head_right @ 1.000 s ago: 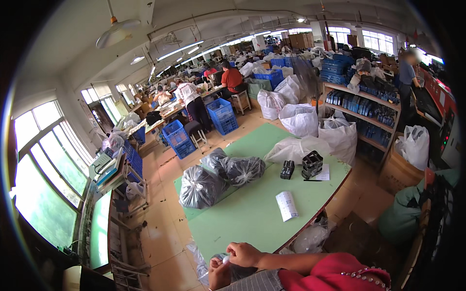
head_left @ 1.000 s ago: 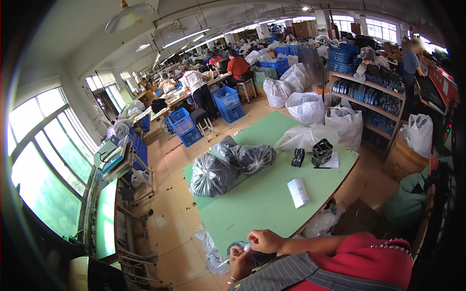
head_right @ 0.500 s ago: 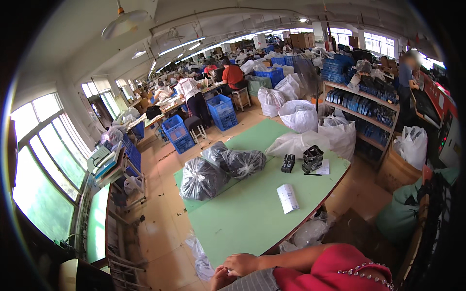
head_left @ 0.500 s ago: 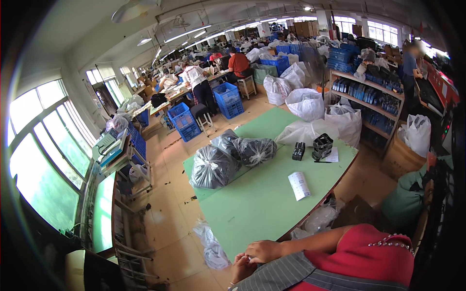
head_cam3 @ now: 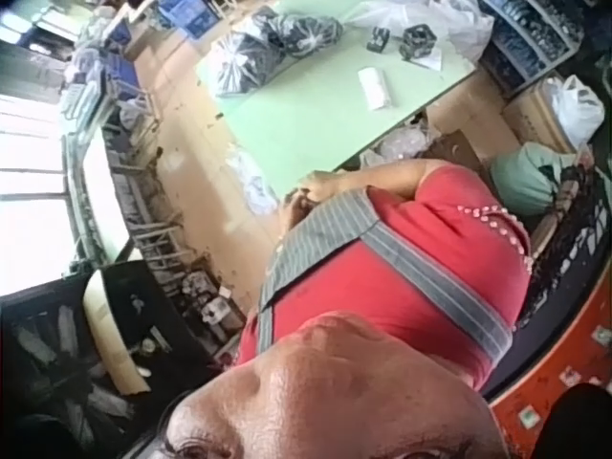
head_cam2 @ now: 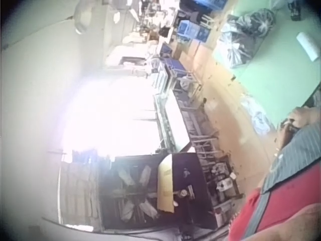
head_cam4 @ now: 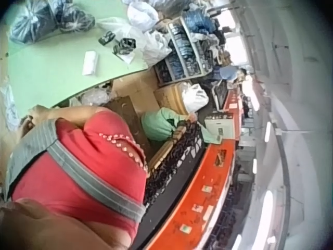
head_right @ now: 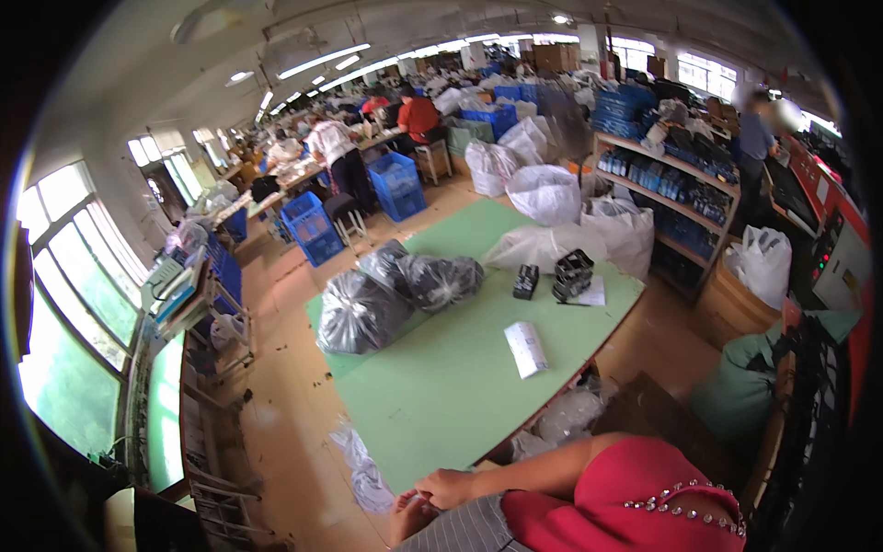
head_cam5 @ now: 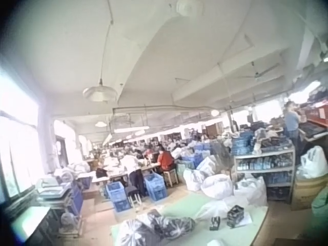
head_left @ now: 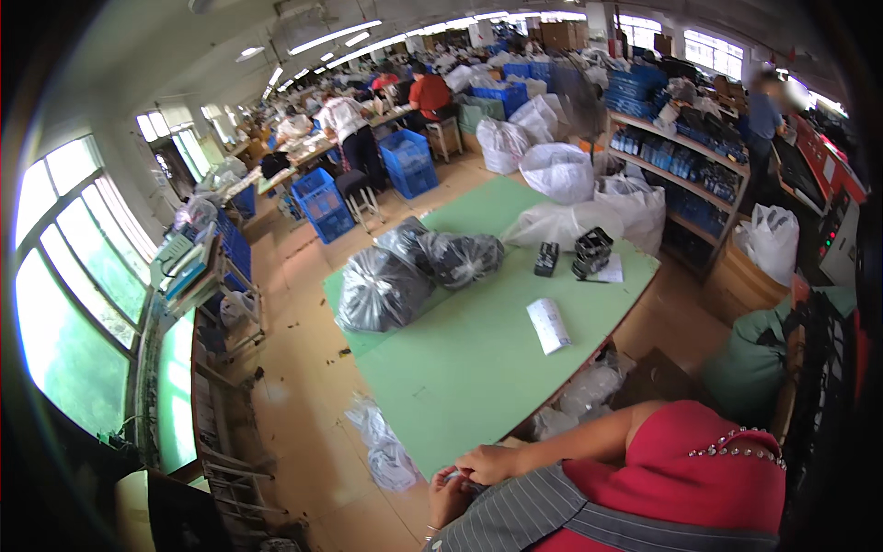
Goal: Operating a die-cutting machine to cut black shoe components from a sheet of material and then bagging the parts.
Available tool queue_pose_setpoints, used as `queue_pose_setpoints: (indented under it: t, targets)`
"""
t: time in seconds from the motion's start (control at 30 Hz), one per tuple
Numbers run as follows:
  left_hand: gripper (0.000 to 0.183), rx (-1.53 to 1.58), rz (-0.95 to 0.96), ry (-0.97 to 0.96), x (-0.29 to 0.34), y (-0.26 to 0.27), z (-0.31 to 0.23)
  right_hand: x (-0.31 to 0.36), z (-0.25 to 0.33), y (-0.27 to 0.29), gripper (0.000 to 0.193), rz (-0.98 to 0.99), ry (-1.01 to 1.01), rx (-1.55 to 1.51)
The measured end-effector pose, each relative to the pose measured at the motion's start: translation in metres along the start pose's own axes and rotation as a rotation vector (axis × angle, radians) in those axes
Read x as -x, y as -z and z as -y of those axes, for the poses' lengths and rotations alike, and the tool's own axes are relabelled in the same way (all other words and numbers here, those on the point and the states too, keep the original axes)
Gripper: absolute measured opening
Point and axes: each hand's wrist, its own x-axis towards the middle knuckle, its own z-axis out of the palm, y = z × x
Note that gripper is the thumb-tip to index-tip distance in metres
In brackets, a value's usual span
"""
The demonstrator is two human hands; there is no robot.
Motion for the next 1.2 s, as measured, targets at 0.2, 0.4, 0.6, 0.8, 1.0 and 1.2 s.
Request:
queue_pose_setpoints:
  t: [0.2, 0.4, 0.6, 0.8, 1.0, 1.2]
  targets:
    - [0.014, 0.124, 0.101, 0.007, 0.012, -0.010, 0.000, 0.001, 0.001, -0.003, 0.010, -0.035, 0.031, -0.025]
    - [0.014, -0.388, 0.218, -0.203, 0.008, -0.008, 0.001, 0.017, 0.019, 0.015, 0.015, -0.022, -0.039, -0.127]
    - [0.016, -1.090, 0.277, -0.606, 0.001, -0.015, 0.011, 0.033, 0.003, 0.027, 0.015, -0.092, -0.027, -0.154]
    - [0.014, -0.656, 0.323, -0.124, -0.036, -0.025, 0.060, 0.057, -0.036, 0.070, 0.018, 0.015, -0.238, -0.251]
    - [0.029, -0.137, 0.028, -0.340, -0.072, -0.116, -0.011, 0.105, -0.097, 0.116, 0.013, -0.342, -0.254, -0.369]
    - [0.024, -0.356, 0.115, -0.710, -0.108, -0.200, -0.082, 0.175, -0.167, 0.161, 0.015, -0.281, -0.713, -0.598]
